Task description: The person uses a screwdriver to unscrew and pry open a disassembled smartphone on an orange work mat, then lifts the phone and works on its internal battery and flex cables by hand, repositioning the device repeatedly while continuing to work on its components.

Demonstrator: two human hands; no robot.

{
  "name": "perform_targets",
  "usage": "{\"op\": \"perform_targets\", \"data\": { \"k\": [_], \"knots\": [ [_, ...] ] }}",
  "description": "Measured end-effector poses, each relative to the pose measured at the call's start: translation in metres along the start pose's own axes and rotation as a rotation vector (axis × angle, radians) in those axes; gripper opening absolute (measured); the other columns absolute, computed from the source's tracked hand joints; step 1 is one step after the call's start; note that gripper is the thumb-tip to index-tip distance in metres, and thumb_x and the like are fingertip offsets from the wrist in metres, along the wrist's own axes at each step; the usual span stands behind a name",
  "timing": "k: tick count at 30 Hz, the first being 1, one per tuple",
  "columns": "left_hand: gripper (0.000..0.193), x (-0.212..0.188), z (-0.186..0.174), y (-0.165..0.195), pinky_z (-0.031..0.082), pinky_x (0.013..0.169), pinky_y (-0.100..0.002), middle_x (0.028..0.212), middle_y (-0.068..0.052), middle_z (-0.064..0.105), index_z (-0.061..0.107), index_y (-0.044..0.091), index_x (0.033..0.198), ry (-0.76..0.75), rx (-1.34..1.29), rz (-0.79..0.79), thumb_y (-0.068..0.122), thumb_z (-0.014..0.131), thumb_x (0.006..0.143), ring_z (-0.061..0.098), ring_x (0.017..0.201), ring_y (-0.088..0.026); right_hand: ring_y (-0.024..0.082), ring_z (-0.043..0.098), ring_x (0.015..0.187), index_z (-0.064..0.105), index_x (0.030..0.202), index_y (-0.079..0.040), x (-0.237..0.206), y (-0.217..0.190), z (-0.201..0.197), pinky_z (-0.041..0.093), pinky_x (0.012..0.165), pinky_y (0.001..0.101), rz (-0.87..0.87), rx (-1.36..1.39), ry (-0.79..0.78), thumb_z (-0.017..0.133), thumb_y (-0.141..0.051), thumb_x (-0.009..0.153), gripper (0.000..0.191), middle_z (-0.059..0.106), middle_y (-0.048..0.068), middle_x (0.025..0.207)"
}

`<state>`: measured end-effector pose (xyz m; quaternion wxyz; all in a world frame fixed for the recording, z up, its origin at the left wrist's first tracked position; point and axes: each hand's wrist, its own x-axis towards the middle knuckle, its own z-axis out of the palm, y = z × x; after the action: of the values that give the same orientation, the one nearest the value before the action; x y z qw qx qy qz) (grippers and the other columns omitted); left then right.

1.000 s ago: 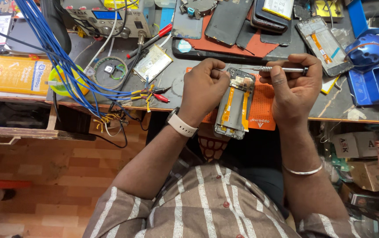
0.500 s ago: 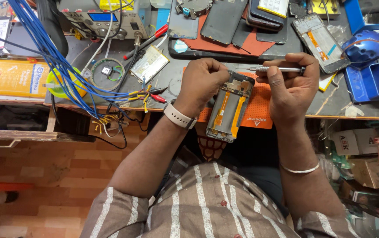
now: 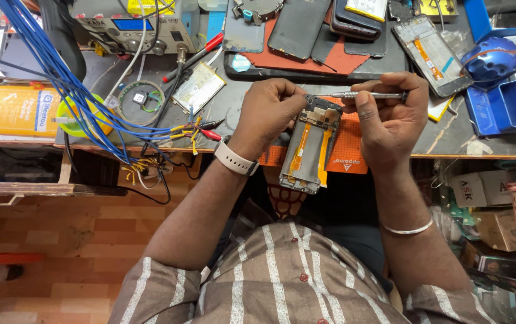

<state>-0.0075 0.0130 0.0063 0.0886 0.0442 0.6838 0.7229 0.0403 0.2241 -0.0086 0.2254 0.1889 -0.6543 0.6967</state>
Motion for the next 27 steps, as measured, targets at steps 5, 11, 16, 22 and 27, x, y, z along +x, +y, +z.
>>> {"op": "perform_targets", "data": {
  "k": [5,11,16,22,27],
  "knots": [
    [0.012,-0.001,0.005,-0.002,0.045,0.048,-0.022,0.067,-0.002,0.069,0.074,-0.002,0.080,0.034,0.073,0.093,0.009,0.070,0.078,0.057,0.053,-0.005,0.020,0.074,0.098,0.042,0.130,-0.002,0.000,0.001,-0.001,0.066,0.090,0.0317,-0.001,-0.036,-0.001,0.065,0.005,0.114,0.029,0.070,0.018,0.110],
    [0.011,-0.001,0.008,-0.004,0.048,0.052,-0.022,0.065,-0.001,0.070,0.073,0.000,0.077,0.075,0.186,0.120,0.010,0.070,0.076,0.059,0.055,-0.005,0.017,0.072,0.093,0.040,0.132,-0.002,-0.005,-0.003,-0.003,0.063,0.085,0.0265,-0.054,-0.150,-0.014,0.064,0.007,0.114,0.031,0.070,0.016,0.110],
    [0.012,0.000,0.005,-0.006,0.049,0.052,-0.022,0.064,-0.001,0.069,0.073,0.000,0.077,0.070,0.189,0.124,0.011,0.069,0.077,0.059,0.055,-0.005,0.014,0.071,0.093,0.039,0.134,-0.001,-0.010,-0.010,-0.004,0.060,0.081,0.0208,-0.097,-0.285,-0.051,0.064,0.009,0.113,0.034,0.069,0.016,0.109],
    [0.012,0.000,0.005,-0.007,0.049,0.053,-0.022,0.065,-0.002,0.070,0.073,0.001,0.078,0.089,0.230,0.139,0.012,0.070,0.076,0.060,0.055,-0.005,0.012,0.070,0.092,0.039,0.133,-0.001,-0.007,-0.013,-0.003,0.059,0.076,0.0186,-0.119,-0.342,-0.069,0.064,0.011,0.111,0.035,0.070,0.017,0.109],
    [0.013,-0.002,0.003,-0.005,0.051,0.053,-0.022,0.066,-0.002,0.071,0.074,0.001,0.078,0.080,0.233,0.139,0.013,0.069,0.076,0.062,0.056,-0.005,0.013,0.071,0.095,0.039,0.133,0.000,-0.006,-0.014,0.000,0.061,0.078,0.0195,-0.122,-0.354,-0.077,0.064,0.012,0.111,0.035,0.069,0.017,0.109]
  ]
}}
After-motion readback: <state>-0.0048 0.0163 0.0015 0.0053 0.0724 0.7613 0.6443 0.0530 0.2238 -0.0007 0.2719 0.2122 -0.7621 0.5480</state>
